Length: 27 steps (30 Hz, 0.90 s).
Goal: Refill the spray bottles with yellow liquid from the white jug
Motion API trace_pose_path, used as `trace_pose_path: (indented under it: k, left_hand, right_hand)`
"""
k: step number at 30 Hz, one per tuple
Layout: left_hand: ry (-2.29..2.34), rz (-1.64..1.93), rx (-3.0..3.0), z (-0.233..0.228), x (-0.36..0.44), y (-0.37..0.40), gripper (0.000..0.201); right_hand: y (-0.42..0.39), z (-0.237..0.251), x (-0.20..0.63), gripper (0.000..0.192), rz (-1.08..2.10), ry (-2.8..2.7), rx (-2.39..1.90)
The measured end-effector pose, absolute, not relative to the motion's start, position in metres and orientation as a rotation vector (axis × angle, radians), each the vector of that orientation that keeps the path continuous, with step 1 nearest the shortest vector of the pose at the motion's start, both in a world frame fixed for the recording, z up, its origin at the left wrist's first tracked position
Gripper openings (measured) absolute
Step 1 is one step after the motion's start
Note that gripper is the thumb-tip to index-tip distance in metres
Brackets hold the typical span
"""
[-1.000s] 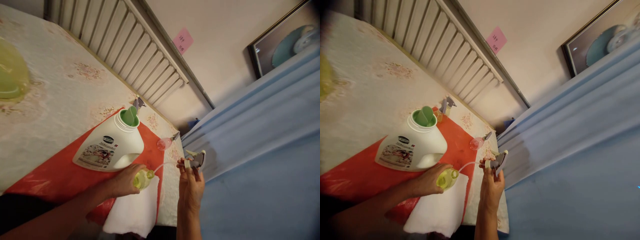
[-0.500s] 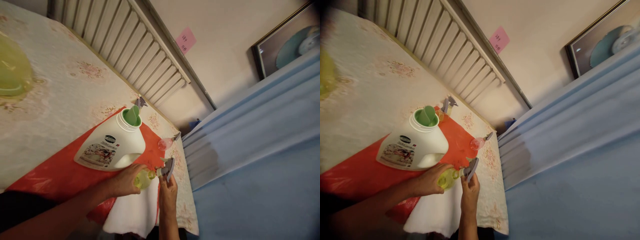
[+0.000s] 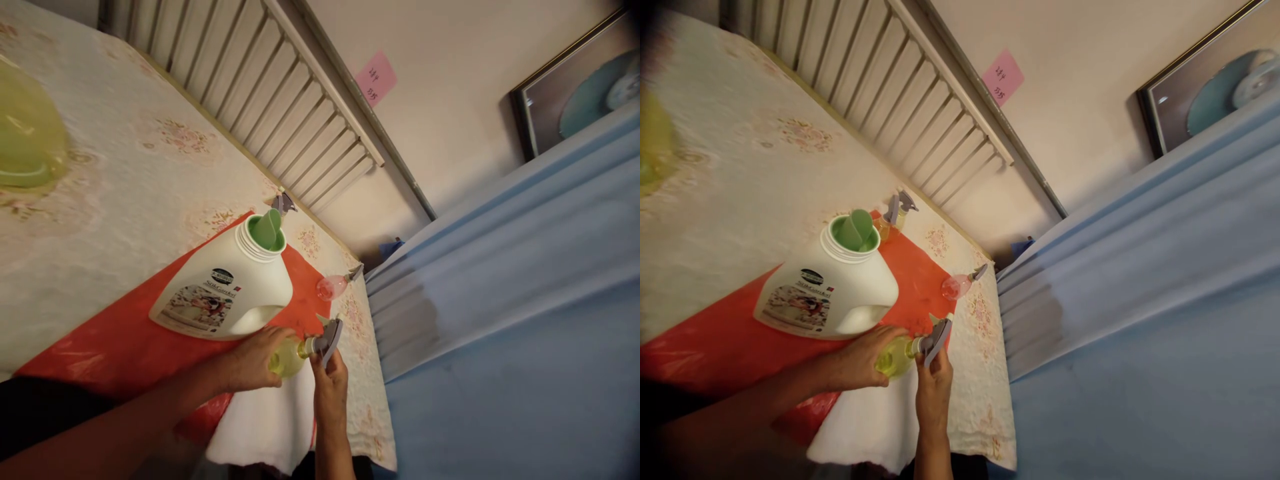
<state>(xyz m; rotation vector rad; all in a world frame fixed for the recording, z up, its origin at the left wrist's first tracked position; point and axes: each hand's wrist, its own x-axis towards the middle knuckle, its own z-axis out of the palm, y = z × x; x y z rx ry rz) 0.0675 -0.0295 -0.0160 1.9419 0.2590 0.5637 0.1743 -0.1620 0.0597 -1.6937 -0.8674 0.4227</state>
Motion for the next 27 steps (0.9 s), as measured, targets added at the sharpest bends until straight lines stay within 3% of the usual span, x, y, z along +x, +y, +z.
trace_pose_path:
  k: [11,27]
  left_hand:
    - [0.242,0.625,1.928,-0.021,0.069,-0.030,0.078]
    - [0.221,0.646,1.952,-0.018,0.067,-0.030,0.074]
  right_hand:
    - [-0.163,0.064,0.175,0.038,0.394,-1.006,-1.754]
    - [-0.163,0.070,0.174,0.030,0.396,-1.079,-1.802]
